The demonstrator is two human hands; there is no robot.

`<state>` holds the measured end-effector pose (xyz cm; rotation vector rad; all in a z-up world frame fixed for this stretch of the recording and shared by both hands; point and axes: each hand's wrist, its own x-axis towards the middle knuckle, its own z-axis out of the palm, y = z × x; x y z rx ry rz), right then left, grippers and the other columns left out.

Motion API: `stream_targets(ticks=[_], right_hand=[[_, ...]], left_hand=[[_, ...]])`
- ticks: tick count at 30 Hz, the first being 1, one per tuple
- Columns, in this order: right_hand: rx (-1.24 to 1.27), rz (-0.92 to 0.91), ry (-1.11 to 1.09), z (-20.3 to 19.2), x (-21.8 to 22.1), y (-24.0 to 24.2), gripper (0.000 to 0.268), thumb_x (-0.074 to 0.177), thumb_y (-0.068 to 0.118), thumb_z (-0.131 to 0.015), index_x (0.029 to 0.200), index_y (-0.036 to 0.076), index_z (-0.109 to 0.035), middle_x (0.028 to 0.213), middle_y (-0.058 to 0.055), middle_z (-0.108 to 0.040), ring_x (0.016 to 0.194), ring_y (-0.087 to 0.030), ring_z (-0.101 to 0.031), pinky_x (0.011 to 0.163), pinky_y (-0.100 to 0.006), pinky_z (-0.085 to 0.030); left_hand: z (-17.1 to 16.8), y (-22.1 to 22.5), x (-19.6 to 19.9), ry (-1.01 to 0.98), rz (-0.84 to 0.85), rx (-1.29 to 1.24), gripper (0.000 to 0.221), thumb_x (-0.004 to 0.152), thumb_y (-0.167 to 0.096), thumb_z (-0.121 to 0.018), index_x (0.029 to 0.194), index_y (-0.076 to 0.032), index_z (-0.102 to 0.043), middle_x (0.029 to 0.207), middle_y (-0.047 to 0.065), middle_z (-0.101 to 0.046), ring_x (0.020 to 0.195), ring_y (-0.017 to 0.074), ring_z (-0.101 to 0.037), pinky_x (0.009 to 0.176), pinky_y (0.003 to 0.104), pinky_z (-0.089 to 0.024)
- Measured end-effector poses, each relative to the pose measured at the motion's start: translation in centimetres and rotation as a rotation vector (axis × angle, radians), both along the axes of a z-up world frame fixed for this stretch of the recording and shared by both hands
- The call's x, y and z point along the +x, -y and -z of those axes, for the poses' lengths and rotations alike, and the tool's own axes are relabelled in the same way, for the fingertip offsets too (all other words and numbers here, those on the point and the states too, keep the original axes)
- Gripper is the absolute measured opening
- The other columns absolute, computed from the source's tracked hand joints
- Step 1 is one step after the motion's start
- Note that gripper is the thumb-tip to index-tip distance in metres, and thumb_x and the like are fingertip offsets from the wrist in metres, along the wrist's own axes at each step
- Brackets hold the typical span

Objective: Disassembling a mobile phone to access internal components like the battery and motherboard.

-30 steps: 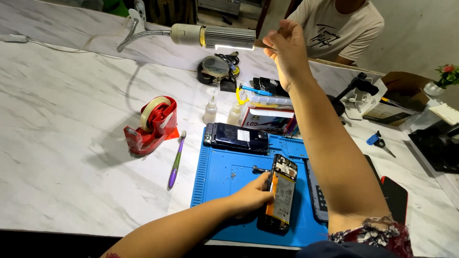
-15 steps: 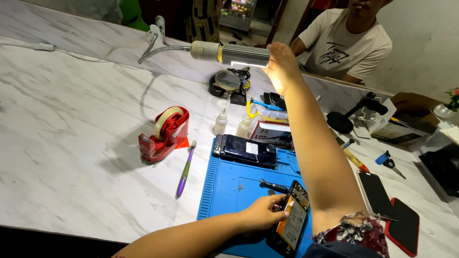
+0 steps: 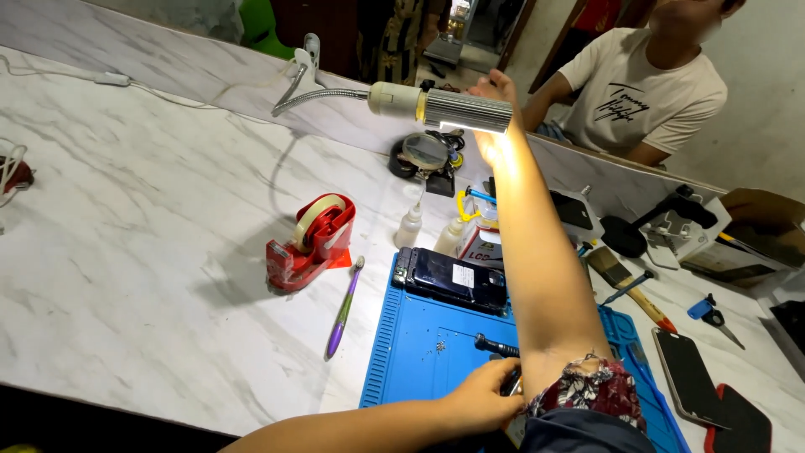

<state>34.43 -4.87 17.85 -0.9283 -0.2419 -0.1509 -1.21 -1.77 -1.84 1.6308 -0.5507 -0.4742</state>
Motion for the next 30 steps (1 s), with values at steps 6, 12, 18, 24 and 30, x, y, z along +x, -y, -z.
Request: stream_targets(ticks=[6,12,18,24,30], right_hand=[[-0.077,-0.063,0.100,-0.4,-0.8,-2.1,0.067,0.085,0.014,-0.081,0.141,0.012,-0.044,0.085,-0.008,-0.059,0.074,-0.020,-0.064,0.070,-0.036,-0.060],[-0.092,-0.053,0.190,0.2,2.7,-2.6,0.061,0.095,0.011,-0.074,0.149,0.011,-0.045,0.092,-0.007,-0.056,0.075,-0.017,-0.060,0.072,-0.033,-0.057],[-0.181,-0.005,0.166,-0.8,6.0,-3.0,0.067,0.100,0.021,-0.069,0.159,0.019,-0.038,0.118,-0.004,-0.042,0.099,-0.021,-0.064,0.081,-0.034,-0.059],[-0.238,0.287,0.143,-0.8,10.2,-1.5,0.048,0.096,0.027,-0.065,0.140,0.011,-0.057,0.130,-0.016,-0.072,0.077,-0.022,-0.072,0.075,-0.032,-0.072],[-0.200,0.644,-0.081,-1.8,4.5,3.1,0.021,0.091,0.001,-0.064,0.100,0.007,-0.082,0.101,-0.015,-0.079,0.086,-0.028,-0.078,0.068,-0.035,-0.072]], left_hand=[[1.1,0.6,-0.2,0.030,-0.026,-0.179,0.044,0.081,-0.027,-0.061,0.121,-0.009,-0.064,0.129,0.010,-0.067,0.119,0.0209,-0.061,0.097,0.038,-0.048],[3.5,1.9,0.4,0.001,-0.117,-0.267,0.058,0.080,-0.030,-0.064,0.131,-0.004,-0.057,0.139,0.019,-0.060,0.132,0.0316,-0.056,0.110,0.043,-0.044],[5.4,2.6,1.1,-0.102,-0.177,-0.301,0.058,0.079,-0.032,-0.069,0.130,-0.007,-0.057,0.135,0.014,-0.064,0.129,0.0242,-0.057,0.107,0.039,-0.047],[7.3,4.2,2.1,-0.165,-0.155,-0.340,0.053,0.078,-0.028,-0.075,0.125,-0.008,-0.059,0.128,0.009,-0.068,0.120,0.0178,-0.061,0.100,0.036,-0.050],[2.1,1.2,0.9,-0.384,-0.077,-0.354,0.046,0.087,-0.014,-0.066,0.132,-0.017,-0.059,0.134,0.003,-0.064,0.121,0.0182,-0.061,0.101,0.031,-0.053]])
